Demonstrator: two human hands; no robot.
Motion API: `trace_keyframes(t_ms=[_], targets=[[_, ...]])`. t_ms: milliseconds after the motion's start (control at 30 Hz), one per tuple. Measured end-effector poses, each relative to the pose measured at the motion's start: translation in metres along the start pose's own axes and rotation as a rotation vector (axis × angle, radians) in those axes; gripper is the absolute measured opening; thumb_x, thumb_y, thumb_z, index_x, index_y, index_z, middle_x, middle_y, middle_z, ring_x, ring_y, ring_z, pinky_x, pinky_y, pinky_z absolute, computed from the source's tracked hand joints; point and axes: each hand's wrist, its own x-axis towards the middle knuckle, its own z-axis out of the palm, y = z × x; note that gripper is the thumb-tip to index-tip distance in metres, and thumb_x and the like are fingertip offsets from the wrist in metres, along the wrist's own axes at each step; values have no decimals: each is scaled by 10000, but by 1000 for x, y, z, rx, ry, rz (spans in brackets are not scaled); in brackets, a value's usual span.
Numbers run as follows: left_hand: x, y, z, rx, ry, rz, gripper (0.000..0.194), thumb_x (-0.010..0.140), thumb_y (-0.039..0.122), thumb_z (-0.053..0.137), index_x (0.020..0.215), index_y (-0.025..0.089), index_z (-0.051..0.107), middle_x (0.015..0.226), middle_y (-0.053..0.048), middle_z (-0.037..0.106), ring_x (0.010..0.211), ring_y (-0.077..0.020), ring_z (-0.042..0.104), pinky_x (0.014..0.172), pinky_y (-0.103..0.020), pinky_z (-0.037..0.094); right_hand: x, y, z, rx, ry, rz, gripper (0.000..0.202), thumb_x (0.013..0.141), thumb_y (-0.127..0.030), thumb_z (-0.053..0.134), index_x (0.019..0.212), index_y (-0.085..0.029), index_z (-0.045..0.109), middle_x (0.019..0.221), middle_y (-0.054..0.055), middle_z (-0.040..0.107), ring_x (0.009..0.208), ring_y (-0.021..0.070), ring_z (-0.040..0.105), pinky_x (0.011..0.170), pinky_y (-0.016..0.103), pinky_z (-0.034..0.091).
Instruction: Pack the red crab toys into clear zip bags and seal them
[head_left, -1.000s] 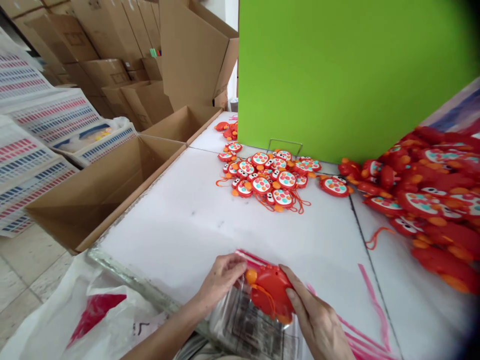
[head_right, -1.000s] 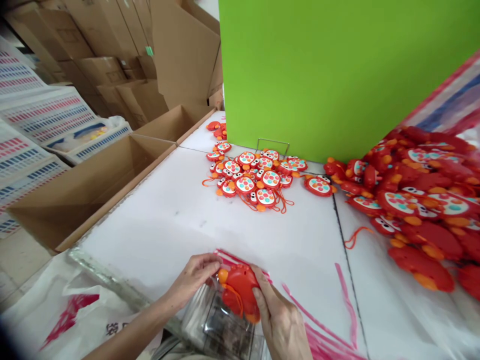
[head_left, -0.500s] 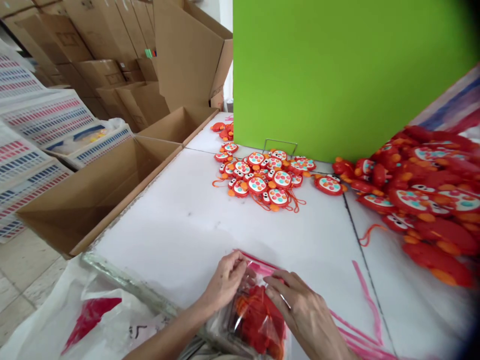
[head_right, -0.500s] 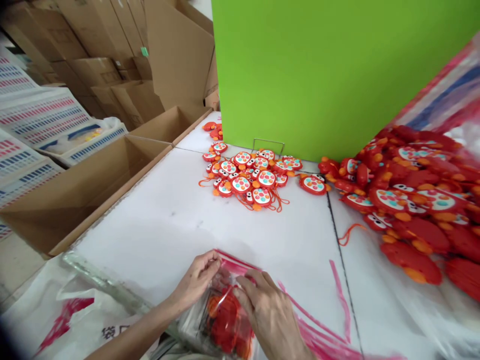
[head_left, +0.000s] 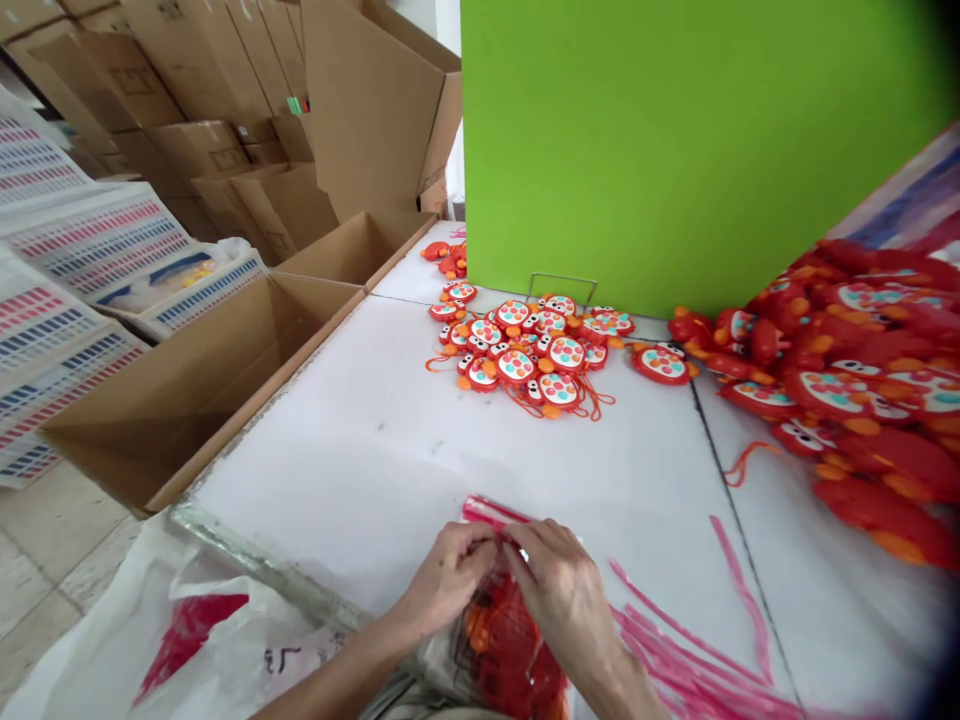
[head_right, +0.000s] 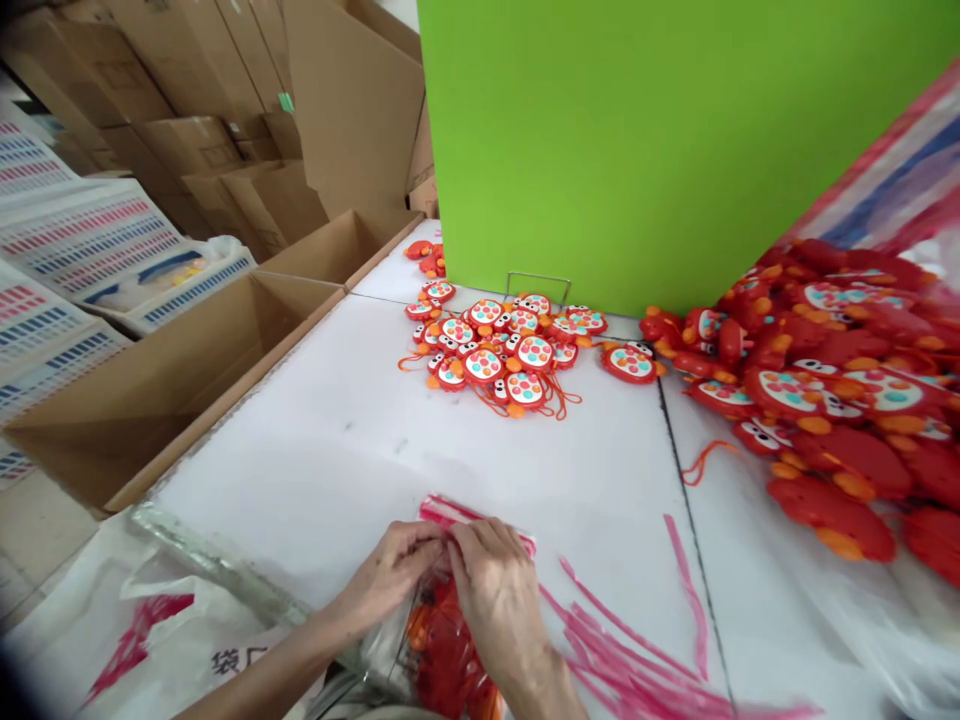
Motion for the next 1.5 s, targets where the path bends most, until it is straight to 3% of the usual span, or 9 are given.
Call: trace_keyframes(t_ms=[233, 367, 567, 667, 900, 1033, 1167, 1267, 1500], targets=[[-7, 9, 4, 323, 27, 74, 257, 873, 248, 388, 766, 166, 607, 658, -37, 597, 605, -168, 522, 603, -257, 390, 13, -14, 4, -88, 8, 40, 174, 797, -73, 528, 684, -194, 582, 674, 24, 604, 668, 201, 539, 663, 323, 394], [-10, 1, -2, 309, 18, 41, 277, 888, 356, 393, 868, 196, 619, 772, -71, 665, 723, -209, 611, 695, -279, 455, 4, 14, -13, -68, 70, 209, 151, 780, -112, 505, 708, -225, 574, 682, 4, 621, 662, 176, 578, 649, 277, 441], [-5, -18, -20, 128, 39, -85, 317, 832, 488, 465, 805, 189, 567, 789, -66, 687, 743, -220, 639, 691, -301, 505, -73, 111, -77, -163, 227, 608, 190, 775, -344, 452, 693, -234, 583, 639, 37, 664, 613, 215, 639, 587, 304, 489], [-4, -20, -24, 20, 25, -132, 280, 831, 469, 490, 791, 195, 533, 798, -55, 689, 748, -221, 651, 694, -306, 510, -115, 141, -89, -248, 295, 781, 274, 754, -420, 444, 733, -210, 619, 632, 67, 672, 610, 265, 649, 569, 362, 489], [-5, -10, -21, -157, 19, -248, 152, 805, 327, 570, 764, 182, 553, 788, -34, 677, 752, -201, 650, 702, -304, 501, -158, 124, -97, -483, 383, 775, 497, 779, -294, 329, 1205, -152, 544, 1184, 158, 587, 1082, 350, 543, 839, 503, 473], [-4, -8, -17, -199, 31, -230, 99, 803, 271, 563, 778, 175, 557, 775, -40, 683, 744, -192, 649, 687, -298, 493, -141, 98, -96, -174, 415, 950, 303, 763, -516, 490, 890, -292, 649, 867, 113, 690, 789, 308, 646, 678, 427, 524], [-5, -10, -16, -226, 52, -234, 84, 809, 258, 549, 790, 177, 536, 752, -37, 683, 712, -181, 648, 669, -295, 496, -94, 74, -58, 382, 174, 767, 320, 748, -478, 576, 925, -228, 665, 829, 73, 713, 733, 235, 665, 619, 323, 541], [-6, -11, -16, -248, 60, -225, 78, 804, 253, 551, 794, 179, 529, 770, -38, 683, 707, -175, 645, 654, -285, 494, -59, 61, -32, 472, -32, 669, 328, 745, -427, 592, 951, -186, 676, 830, 62, 721, 692, 201, 656, 625, 306, 533], [-6, -8, -16, -229, 67, -189, 122, 789, 287, 572, 744, 178, 542, 694, -22, 667, 688, -171, 632, 650, -268, 488, -22, 53, -17, 521, -137, 613, 244, 728, -355, 593, 842, -160, 688, 711, 55, 706, 652, 203, 647, 569, 292, 494]])
